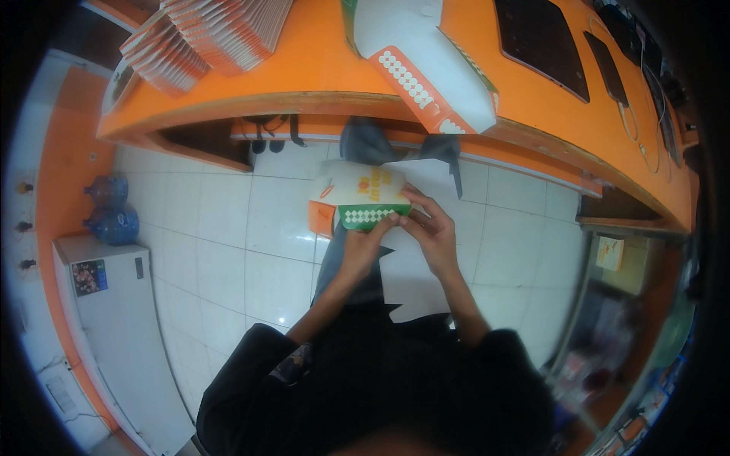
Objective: The person assembles small rectangular boxes from flat cardboard blanks on an orange countertop. They fold the blanks along creases, tuck flaps, and secure the sides to form finished boxes, then place completed units into a stack.
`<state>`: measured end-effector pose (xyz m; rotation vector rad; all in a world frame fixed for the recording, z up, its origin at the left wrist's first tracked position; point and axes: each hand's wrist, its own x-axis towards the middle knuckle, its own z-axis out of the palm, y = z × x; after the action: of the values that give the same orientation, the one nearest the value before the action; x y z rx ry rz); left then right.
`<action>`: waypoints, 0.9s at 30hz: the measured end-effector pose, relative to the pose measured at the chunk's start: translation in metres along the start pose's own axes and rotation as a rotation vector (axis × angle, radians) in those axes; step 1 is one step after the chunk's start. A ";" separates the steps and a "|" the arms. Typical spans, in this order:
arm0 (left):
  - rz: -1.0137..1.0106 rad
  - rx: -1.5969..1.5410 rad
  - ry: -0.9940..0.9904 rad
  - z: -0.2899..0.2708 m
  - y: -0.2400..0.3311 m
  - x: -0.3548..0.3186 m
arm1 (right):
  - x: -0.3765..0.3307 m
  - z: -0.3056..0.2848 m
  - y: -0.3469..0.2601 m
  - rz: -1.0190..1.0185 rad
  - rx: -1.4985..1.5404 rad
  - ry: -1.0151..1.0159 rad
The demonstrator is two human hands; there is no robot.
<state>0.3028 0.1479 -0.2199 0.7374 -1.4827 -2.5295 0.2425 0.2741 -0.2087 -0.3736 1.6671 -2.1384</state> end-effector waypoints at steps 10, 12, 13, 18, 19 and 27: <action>0.049 0.050 -0.019 -0.002 0.001 0.007 | -0.002 -0.002 0.003 -0.262 -0.563 0.034; 0.062 0.127 -0.040 -0.003 0.004 0.008 | 0.000 -0.003 0.004 -0.246 -0.583 0.078; 0.068 0.164 -0.052 -0.004 0.005 0.008 | 0.001 -0.004 0.004 -0.239 -0.594 0.100; 0.164 0.199 -0.184 0.005 0.005 0.004 | 0.008 -0.004 0.004 -0.198 -0.461 0.189; 0.187 0.192 -0.182 0.007 0.004 0.004 | 0.009 -0.003 0.003 -0.168 -0.427 0.210; 0.282 0.420 -0.154 -0.004 0.004 0.014 | 0.008 -0.003 -0.001 0.037 -0.407 0.098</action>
<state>0.2922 0.1384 -0.2229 0.3442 -2.0395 -2.1315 0.2338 0.2735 -0.2086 -0.3525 2.1507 -1.8073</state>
